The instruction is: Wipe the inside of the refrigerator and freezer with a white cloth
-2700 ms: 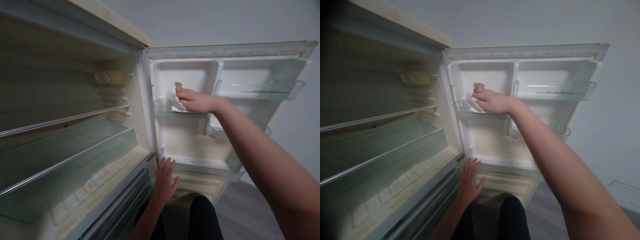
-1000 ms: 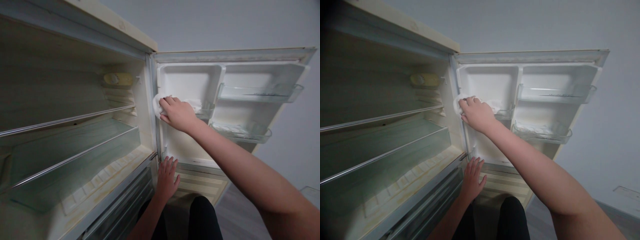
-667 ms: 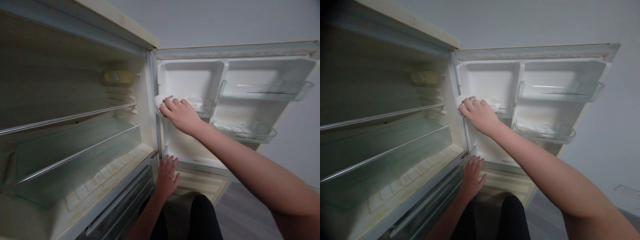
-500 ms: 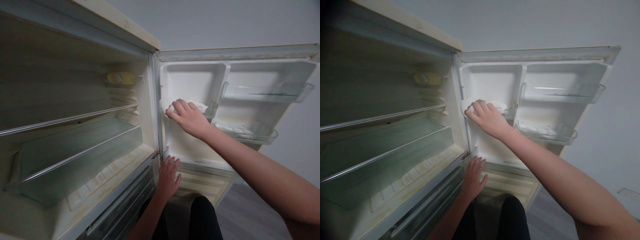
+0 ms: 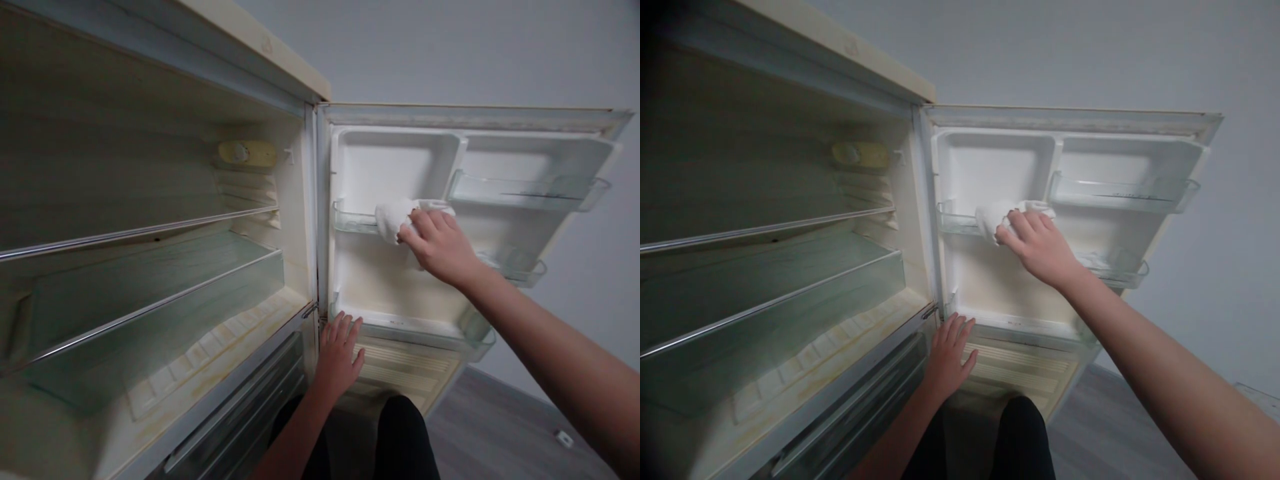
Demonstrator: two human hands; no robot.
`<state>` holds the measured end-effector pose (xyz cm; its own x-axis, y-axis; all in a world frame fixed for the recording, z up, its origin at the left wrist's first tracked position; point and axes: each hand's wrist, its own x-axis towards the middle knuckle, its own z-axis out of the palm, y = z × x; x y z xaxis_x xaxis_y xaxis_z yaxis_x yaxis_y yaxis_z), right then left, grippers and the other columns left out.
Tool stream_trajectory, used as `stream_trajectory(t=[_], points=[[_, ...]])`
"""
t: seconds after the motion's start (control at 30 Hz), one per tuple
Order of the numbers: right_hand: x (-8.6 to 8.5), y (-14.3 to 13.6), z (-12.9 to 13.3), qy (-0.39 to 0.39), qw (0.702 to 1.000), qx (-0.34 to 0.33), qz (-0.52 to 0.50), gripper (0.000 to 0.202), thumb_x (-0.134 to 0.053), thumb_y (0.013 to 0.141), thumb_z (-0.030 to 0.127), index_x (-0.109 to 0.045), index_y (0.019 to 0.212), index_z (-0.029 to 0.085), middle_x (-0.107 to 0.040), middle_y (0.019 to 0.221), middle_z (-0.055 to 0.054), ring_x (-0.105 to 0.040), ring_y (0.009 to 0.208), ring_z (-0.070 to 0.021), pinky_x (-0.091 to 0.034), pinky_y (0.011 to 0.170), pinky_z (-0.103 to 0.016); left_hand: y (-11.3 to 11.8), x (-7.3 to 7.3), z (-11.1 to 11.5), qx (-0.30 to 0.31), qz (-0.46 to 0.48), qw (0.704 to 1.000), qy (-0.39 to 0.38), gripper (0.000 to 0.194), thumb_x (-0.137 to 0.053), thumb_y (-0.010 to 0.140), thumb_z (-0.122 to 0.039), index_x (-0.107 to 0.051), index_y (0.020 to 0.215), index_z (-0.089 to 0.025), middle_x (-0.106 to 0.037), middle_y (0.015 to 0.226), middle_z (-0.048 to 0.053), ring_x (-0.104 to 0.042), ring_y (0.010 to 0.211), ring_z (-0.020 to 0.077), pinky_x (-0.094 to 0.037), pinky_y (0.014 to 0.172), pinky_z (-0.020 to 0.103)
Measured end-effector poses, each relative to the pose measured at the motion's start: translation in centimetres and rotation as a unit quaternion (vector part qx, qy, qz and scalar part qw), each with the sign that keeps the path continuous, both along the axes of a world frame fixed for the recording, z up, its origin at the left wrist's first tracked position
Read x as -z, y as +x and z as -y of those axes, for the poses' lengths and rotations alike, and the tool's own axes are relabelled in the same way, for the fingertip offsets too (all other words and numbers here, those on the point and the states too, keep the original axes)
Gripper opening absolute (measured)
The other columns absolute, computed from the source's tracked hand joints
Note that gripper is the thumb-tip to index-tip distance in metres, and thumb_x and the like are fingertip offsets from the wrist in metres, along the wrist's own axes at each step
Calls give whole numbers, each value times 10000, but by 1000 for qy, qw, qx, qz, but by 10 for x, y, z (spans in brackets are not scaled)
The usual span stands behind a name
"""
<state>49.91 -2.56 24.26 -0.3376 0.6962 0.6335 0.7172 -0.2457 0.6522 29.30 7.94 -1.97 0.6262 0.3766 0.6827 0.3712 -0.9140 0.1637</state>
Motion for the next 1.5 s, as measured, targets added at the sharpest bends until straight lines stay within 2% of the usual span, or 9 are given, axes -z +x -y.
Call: stream_trajectory(t=[0.13, 0.43, 0.53, 0.7, 1.03, 1.17, 1.37, 1.5], points=[[3, 5, 2, 10, 999, -20, -45, 321, -372, 1021, 223, -610, 1229, 278, -574, 1348, -154, -503, 1104, -303, -372, 925, -460, 2, 2, 0, -7, 5, 1000, 0, 627, -626, 911, -274, -451, 1512, -237, -546, 1511, 112, -390, 1474, 317, -380, 1164, 541], [11, -15, -16, 89, 987, -28, -128, 381, -459, 994, 296, -593, 1347, 249, -623, 1245, -165, -515, 1105, -319, -393, 983, -506, 7, 5, 3, -20, 21, 1000, -1, 610, -626, 907, -282, -464, 1491, -218, -558, 1482, 128, -386, 1473, 327, -382, 1164, 550], [16, -19, -25, 124, 982, -28, -142, 373, -496, 977, 323, -611, 1326, 258, -628, 1243, -152, -514, 1140, -324, -360, 1059, -553, 11, 4, 5, -31, 30, 999, 2, 578, -627, 908, -286, -487, 1463, -201, -565, 1466, 137, -387, 1471, 336, -380, 1164, 563], [26, -32, -40, 163, 971, -33, -170, 368, -515, 964, 289, -627, 1314, 272, -605, 1355, -140, -489, 1259, -324, -280, 1149, -617, 15, 3, 6, -43, 39, 998, 3, 548, -638, 902, -287, -512, 1426, -183, -575, 1449, 148, -391, 1469, 352, -366, 1175, 570], [28, -64, -64, 133, 971, -5, -199, 438, -479, 990, 263, -548, 1421, 302, -488, 1520, -119, -373, 1418, -327, -232, 1204, -602, 15, 0, 8, -47, 44, 998, 22, 547, -665, 879, -263, -523, 1397, -158, -581, 1431, 164, -420, 1444, 362, -395, 1157, 559], [31, -68, -76, 140, 969, -35, -200, 433, -470, 1001, 246, -549, 1419, 327, -527, 1480, -103, -407, 1405, -316, -249, 1206, -593, 16, -1, 9, -54, 43, 997, 28, 547, -673, 872, -262, -528, 1388, -153, -590, 1417, 167, -440, 1429, 371, -402, 1150, 562], [35, -71, -96, 213, 958, -86, -172, 351, -444, 1043, 252, -587, 1359, 310, -583, 1398, -72, -467, 1323, -281, -227, 1229, -547, 19, 0, 9, -65, 36, 997, 27, 543, -677, 874, -268, -533, 1381, -138, -587, 1415, 169, -428, 1437, 377, -392, 1160, 584], [31, -85, -109, 169, 957, -109, -207, 389, -466, 1035, 230, -535, 1413, 286, -574, 1400, -105, -471, 1306, -283, -230, 1219, -578, 22, 3, 9, -72, 29, 997, 26, 559, -676, 873, -271, -523, 1394, -136, -585, 1416, 170, -411, 1446, 393, -386, 1156, 614]])
